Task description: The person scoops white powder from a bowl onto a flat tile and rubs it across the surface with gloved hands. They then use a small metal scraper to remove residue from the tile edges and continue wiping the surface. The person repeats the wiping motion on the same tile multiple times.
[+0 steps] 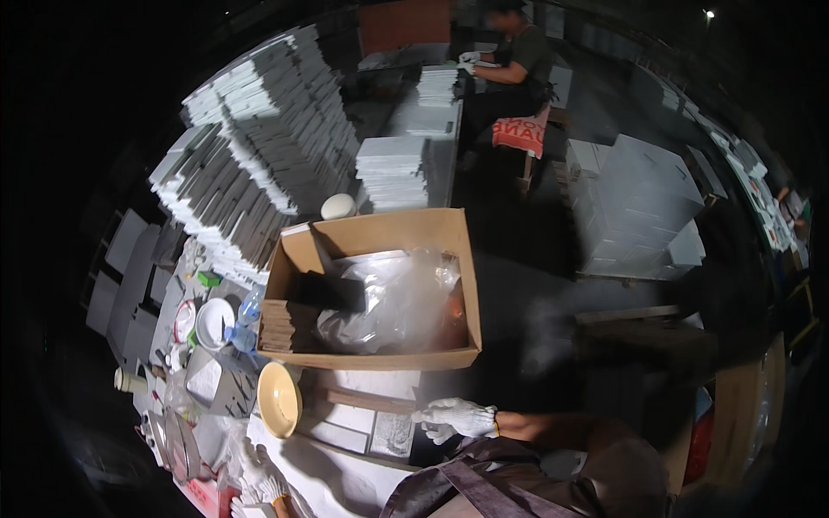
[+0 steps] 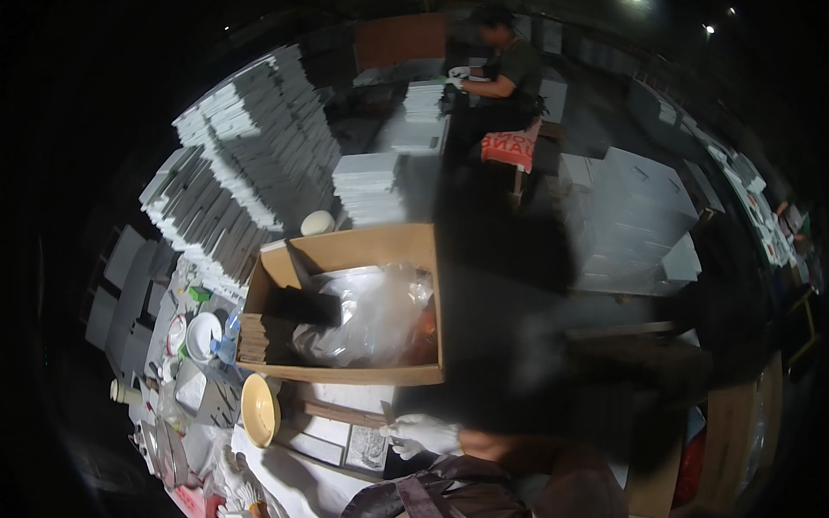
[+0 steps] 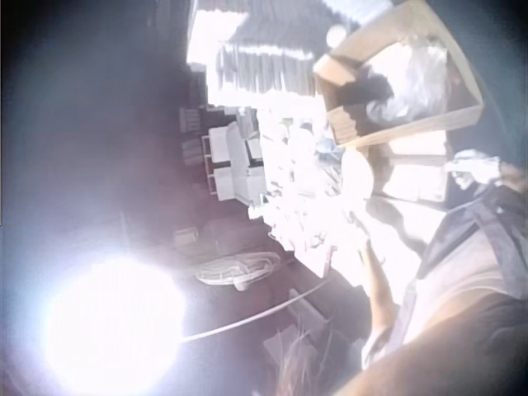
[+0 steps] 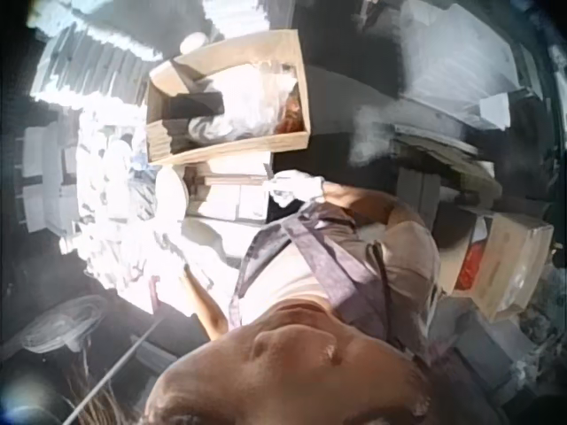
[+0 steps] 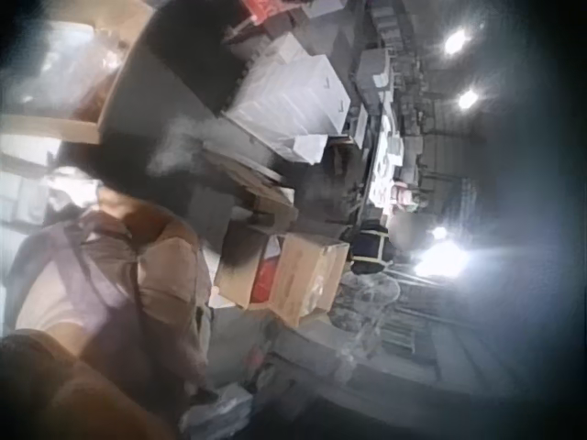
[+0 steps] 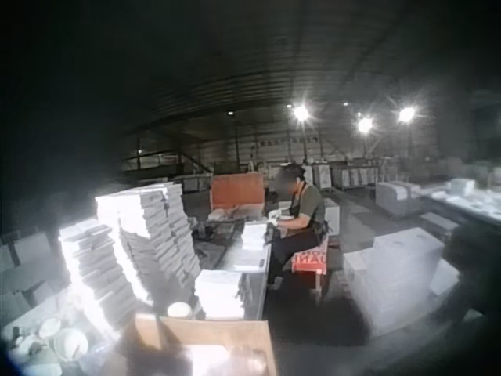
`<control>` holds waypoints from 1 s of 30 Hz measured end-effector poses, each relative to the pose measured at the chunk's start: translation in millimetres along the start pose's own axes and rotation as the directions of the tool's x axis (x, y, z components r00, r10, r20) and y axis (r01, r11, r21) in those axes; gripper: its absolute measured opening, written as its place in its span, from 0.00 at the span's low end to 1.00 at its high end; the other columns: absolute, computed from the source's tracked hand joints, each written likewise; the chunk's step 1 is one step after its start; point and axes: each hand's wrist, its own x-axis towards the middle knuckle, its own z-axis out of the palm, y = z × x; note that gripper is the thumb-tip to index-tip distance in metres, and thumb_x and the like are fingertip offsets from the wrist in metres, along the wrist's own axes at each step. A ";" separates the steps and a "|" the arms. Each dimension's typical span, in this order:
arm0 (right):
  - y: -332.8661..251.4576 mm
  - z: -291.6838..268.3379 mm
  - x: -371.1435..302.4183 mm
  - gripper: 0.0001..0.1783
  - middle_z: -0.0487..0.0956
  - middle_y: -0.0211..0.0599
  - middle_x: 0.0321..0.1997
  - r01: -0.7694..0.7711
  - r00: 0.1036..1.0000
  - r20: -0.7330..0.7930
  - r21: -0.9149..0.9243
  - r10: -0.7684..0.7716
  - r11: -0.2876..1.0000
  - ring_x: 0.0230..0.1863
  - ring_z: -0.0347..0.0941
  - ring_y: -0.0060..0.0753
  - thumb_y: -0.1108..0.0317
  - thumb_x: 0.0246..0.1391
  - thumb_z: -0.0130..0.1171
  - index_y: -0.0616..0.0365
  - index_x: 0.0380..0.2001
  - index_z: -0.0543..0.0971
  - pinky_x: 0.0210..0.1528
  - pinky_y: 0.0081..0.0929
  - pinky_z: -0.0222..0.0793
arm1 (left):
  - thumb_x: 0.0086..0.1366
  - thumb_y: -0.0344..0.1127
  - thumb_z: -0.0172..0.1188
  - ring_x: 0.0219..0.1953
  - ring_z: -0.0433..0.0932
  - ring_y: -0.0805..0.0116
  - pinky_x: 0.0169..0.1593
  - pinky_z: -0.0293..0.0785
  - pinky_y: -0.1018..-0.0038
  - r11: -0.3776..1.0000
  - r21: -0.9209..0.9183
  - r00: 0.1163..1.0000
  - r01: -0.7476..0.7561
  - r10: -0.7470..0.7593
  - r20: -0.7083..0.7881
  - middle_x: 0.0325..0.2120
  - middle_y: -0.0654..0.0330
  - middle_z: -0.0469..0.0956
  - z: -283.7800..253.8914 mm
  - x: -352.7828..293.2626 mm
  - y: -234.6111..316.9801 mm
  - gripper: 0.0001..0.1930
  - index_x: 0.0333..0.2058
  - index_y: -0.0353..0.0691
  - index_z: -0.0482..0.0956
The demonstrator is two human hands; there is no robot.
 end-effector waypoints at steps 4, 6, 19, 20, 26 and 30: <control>-15.0 -32.2 -24.4 0.14 0.74 0.21 0.31 -0.048 0.993 0.111 0.170 0.029 0.984 0.26 0.67 0.15 0.56 0.74 0.58 0.57 0.49 0.81 0.25 0.18 0.65 | 0.73 0.23 0.55 0.53 0.76 0.61 0.56 0.76 0.68 0.894 0.439 0.976 -0.090 -0.009 0.218 0.51 0.53 0.78 35.0 -17.7 4.1 0.15 0.56 0.29 0.77; -9.5 -49.9 -23.6 0.17 0.73 0.21 0.31 -0.011 0.994 -0.112 -0.099 0.000 0.995 0.26 0.68 0.16 0.54 0.75 0.56 0.56 0.51 0.81 0.25 0.18 0.66 | 0.73 0.23 0.55 0.53 0.76 0.61 0.56 0.76 0.68 0.745 0.640 0.964 -0.189 0.018 0.265 0.51 0.53 0.78 47.9 -36.3 5.5 0.15 0.56 0.29 0.77; 1.2 -62.2 37.5 0.10 0.71 0.25 0.34 -0.115 0.948 0.318 0.307 0.011 0.945 0.26 0.60 0.12 0.63 0.78 0.51 0.50 0.38 0.71 0.23 0.14 0.55 | 0.72 0.24 0.56 0.52 0.76 0.59 0.56 0.76 0.67 0.505 0.847 0.979 -0.168 -0.018 0.204 0.49 0.52 0.78 34.0 -72.1 1.5 0.13 0.53 0.30 0.79; -7.1 -59.5 38.1 0.09 0.69 0.23 0.31 -0.139 0.930 0.368 0.295 0.022 0.945 0.24 0.58 0.11 0.62 0.78 0.52 0.50 0.39 0.72 0.22 0.13 0.53 | 0.72 0.25 0.56 0.52 0.76 0.59 0.56 0.76 0.67 0.500 0.850 0.979 -0.167 -0.017 0.202 0.49 0.52 0.78 33.7 -74.0 1.3 0.13 0.53 0.30 0.79; -30.4 -48.0 44.1 0.13 0.71 0.21 0.28 0.050 0.981 0.192 -0.108 -0.028 0.993 0.24 0.63 0.13 0.57 0.76 0.54 0.56 0.45 0.78 0.25 0.18 0.59 | 0.72 0.25 0.56 0.51 0.77 0.58 0.56 0.76 0.66 0.456 0.874 0.982 -0.166 -0.003 0.188 0.48 0.52 0.78 28.9 -82.4 -3.7 0.13 0.52 0.31 0.80; -35.6 -43.6 35.7 0.15 0.73 0.21 0.27 0.101 0.967 0.251 -0.234 -0.040 0.967 0.26 0.65 0.16 0.56 0.75 0.56 0.57 0.43 0.80 0.31 0.22 0.63 | 0.71 0.26 0.56 0.51 0.77 0.58 0.55 0.76 0.66 0.428 0.885 0.981 -0.185 0.020 0.195 0.48 0.51 0.78 22.7 -87.1 -8.2 0.12 0.51 0.31 0.80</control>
